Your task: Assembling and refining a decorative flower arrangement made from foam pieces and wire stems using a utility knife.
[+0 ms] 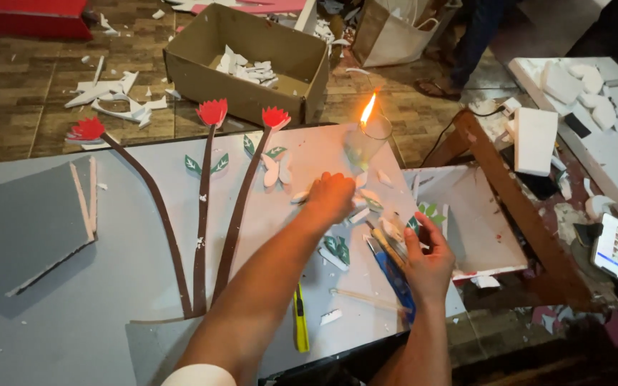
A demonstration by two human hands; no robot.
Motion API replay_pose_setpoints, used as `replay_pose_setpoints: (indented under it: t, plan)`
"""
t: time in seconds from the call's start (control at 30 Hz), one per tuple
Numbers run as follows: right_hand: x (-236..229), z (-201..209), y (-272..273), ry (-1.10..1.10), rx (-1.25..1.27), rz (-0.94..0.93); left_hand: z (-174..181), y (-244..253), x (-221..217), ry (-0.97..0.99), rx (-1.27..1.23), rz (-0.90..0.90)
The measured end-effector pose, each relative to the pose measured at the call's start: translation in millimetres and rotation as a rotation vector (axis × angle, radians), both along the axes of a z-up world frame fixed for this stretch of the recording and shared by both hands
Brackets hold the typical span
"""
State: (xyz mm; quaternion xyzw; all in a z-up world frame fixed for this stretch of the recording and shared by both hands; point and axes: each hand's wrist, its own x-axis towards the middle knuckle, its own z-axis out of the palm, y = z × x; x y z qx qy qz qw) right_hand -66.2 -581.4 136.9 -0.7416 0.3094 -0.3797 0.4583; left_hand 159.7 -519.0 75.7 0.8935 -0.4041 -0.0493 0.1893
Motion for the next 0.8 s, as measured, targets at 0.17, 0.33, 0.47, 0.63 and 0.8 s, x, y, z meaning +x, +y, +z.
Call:
replay_pose_setpoints:
  t: [0.17, 0.33, 0.47, 0.63, 0.8]
  plan:
    - [5, -7, 3, -0.078, 0.124, 0.096, 22, 33, 15, 0.58, -0.301, -0.039]
    - [11, -3, 27, -0.127, 0.268, 0.42, 109, 111, 2, 1.196, -0.43, -0.002]
    - [18, 5, 59, -0.05, 0.405, 0.594, 117, 161, 4, 1.23, -0.392, 0.007]
    - [25, -12, 93, 0.04, 0.483, 0.687, 115, 222, -11, 1.182, -0.335, 0.014]
    - [23, -10, 141, 0.228, 0.122, 0.692, 111, 266, -29, 0.905, -0.168, 0.001]
